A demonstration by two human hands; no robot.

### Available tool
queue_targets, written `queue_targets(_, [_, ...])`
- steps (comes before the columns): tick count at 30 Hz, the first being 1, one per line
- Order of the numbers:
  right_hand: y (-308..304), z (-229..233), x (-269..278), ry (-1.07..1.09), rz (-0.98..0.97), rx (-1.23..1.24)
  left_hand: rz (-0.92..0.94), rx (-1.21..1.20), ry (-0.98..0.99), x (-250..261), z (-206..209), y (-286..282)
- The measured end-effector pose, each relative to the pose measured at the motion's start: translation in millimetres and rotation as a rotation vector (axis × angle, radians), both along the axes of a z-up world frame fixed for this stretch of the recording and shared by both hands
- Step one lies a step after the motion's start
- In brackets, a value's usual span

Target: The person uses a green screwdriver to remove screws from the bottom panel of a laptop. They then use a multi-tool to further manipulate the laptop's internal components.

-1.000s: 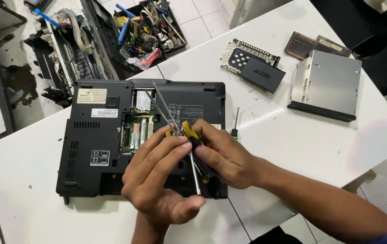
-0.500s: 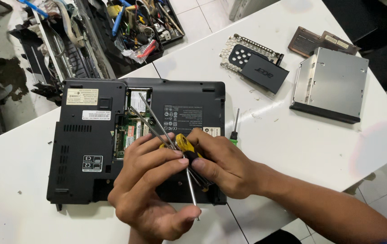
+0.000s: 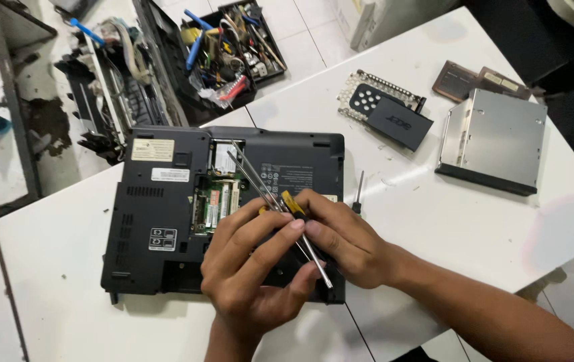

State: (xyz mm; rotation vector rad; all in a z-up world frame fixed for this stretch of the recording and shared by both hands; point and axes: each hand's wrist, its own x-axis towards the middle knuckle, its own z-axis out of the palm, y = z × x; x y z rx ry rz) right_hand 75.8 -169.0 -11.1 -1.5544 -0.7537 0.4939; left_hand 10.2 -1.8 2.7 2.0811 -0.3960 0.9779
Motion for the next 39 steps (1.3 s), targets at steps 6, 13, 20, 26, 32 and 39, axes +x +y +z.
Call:
queue_targets(6, [1,1,-3,0.066,-0.002,-0.015,0.018,0.006,-0.04,-1,-1,2])
queue_targets(13, [2,-1,-5,0.033,-0.018,-0.023,0.025,0.012,-0.046,-3,-2,2])
queue_targets(20, [3,-2,-5,0.01,-0.023,0.014,0.013,0.017,-0.062,-3,-2,2])
queue_targets(26, [2,-3,-3,-0.001,-0.015,0.023,-0.009,-0.021,-0.035,-4,0,4])
queue_targets(32, [2,-7,-5,-0.063,-0.009,-0.018,-0.024,-0.126,0.044,-8,-6,6])
queue_targets(39, [3,-11,-5,-0.082,-0.015,-0.036,-0.063,-0.239,0.112,-9,-7,4])
